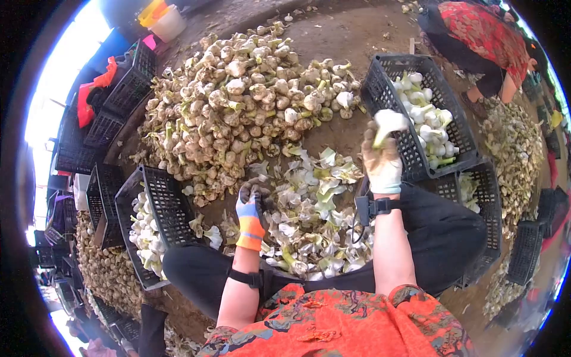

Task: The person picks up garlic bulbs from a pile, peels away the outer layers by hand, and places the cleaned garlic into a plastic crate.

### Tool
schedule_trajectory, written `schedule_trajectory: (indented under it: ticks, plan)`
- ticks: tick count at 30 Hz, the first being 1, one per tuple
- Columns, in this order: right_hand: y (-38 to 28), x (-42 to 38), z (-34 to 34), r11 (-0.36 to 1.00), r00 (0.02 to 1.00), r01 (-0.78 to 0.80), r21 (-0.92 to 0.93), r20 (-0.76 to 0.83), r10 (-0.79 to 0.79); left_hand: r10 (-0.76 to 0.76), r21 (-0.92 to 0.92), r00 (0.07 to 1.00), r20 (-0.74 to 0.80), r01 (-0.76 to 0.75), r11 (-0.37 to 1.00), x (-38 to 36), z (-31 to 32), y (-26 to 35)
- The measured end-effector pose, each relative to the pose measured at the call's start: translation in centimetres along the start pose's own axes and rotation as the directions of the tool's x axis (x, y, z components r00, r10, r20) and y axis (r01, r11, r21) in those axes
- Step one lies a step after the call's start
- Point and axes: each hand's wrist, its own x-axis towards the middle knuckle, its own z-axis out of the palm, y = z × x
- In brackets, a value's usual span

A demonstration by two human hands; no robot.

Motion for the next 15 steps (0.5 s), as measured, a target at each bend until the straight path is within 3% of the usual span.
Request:
schedule_trajectory:
  ticks: [1,2,3,4,5,6,7,8,10,12,14,15]
  plan:
    - [0.4,0.2,-0.2,1.0,1.0,-0.016,0.025,-0.005,0.016,0.013,-0.079,0.999,0.041,-0.01,0.997,0.2,-0.4,0.0]
    - [1.7,1.2,-0.4,0.968,0.974,-0.227,0.108,0.035,0.225,0.067,-0.092,0.998,0.022,-0.065,0.994,1.1,-1.3,-1.2]
    - [4.3,2.2,-1.1,0.915,0.951,-0.31,-0.259,-0.088,0.297,0.121,-0.102,0.993,0.003,-0.12,0.988,2.6,-2.5,-3.1]
    - [8.2,3.1,-2.3,0.72,0.921,-0.389,-0.574,-0.229,0.315,0.172,-0.107,0.985,-0.016,-0.173,0.979,3.5,-3.5,-4.2]
    - [12.4,4.0,-4.0,0.413,0.889,-0.452,-0.791,-0.363,0.278,0.13,0.1,0.991,-0.015,-0.128,0.987,2.6,-3.4,-3.2]
    - [15.8,5.0,-5.2,0.148,0.897,-0.424,-0.894,-0.392,0.203,0.193,0.133,0.981,-0.024,-0.188,0.973,2.7,-3.6,-3.3]
    - [19.3,5.9,-6.4,-0.136,0.899,-0.402,-0.905,-0.419,0.126,0.193,0.218,0.979,-0.059,-0.176,0.96,1.5,-2.7,-1.7]
    - [21.7,6.7,-7.3,-0.312,0.934,-0.314,-0.897,-0.351,0.068,0.197,0.301,0.976,-0.093,-0.161,0.94,0.4,-1.8,0.0]
    - [24.3,7.2,-8.3,-0.459,0.901,-0.373,-0.806,-0.434,0.029,0.226,0.2,0.974,0.022,-0.225,0.953,1.8,-3.4,-1.2]
    - [23.8,6.6,-7.4,-0.232,0.923,-0.34,-0.911,-0.371,0.104,0.258,0.176,0.966,0.034,-0.26,0.949,2.3,-4.3,-2.0]
    - [21.5,5.0,-3.2,0.266,0.761,-0.611,-0.746,-0.461,0.457,0.217,0.259,0.974,0.061,-0.226,0.939,2.2,-3.8,-0.8]
    - [20.0,4.2,-0.7,0.297,0.708,-0.656,-0.694,-0.428,0.563,0.148,0.176,0.988,0.05,-0.154,0.972,2.2,-3.5,-0.4]
